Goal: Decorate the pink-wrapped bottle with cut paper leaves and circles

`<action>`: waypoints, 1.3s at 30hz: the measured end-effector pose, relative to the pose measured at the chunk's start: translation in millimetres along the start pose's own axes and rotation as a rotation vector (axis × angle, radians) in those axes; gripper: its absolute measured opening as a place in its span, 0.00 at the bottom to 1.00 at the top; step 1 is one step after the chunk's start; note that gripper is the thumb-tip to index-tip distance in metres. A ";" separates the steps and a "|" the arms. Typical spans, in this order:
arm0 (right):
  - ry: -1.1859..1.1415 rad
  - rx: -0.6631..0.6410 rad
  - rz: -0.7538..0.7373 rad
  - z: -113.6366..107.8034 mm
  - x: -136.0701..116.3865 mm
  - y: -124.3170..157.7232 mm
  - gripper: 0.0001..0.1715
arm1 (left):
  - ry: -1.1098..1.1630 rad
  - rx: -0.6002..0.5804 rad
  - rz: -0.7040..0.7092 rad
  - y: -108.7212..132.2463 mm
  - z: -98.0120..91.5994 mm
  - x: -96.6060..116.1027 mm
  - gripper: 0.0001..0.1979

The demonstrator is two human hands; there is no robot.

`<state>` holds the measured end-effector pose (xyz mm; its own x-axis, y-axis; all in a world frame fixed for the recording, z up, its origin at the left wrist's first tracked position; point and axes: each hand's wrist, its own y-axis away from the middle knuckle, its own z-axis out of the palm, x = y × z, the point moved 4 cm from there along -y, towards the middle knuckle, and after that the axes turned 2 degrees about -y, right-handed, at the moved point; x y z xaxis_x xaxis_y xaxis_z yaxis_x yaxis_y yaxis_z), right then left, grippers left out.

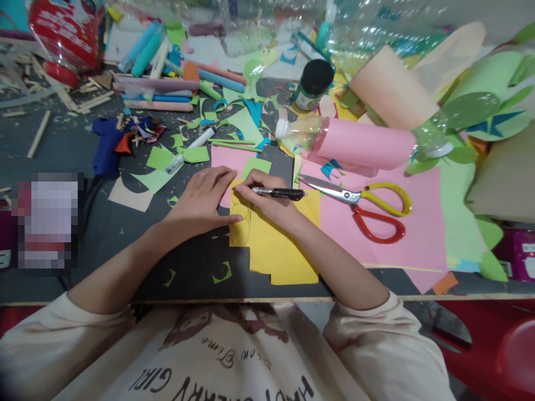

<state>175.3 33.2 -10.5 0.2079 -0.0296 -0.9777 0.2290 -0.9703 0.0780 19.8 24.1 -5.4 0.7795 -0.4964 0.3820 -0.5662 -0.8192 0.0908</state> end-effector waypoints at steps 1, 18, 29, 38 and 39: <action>-0.001 0.006 0.003 0.2 -0.3 0.2 0.13 | 0.006 -0.001 -0.002 -0.1 -0.2 0.1 0.44; -0.033 0.109 0.035 -0.5 -3.0 1.7 0.14 | -0.017 0.003 -0.005 -0.5 0.0 -0.3 0.44; 0.000 0.110 0.038 -0.9 -3.4 2.6 0.13 | 0.010 0.007 0.002 0.2 0.3 -0.6 0.42; -0.119 0.288 -0.009 -16.5 -1.2 2.3 0.22 | 0.025 0.018 0.003 -0.1 0.8 -1.7 0.45; -0.126 0.309 -0.007 -18.3 -0.9 2.4 0.23 | 0.028 0.012 0.006 0.3 0.7 -1.5 0.43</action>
<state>193.1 35.3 -5.8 0.0836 -0.0335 -0.9959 -0.0736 -0.9969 0.0274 18.7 24.4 -6.6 0.7685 -0.4930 0.4079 -0.5671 -0.8200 0.0773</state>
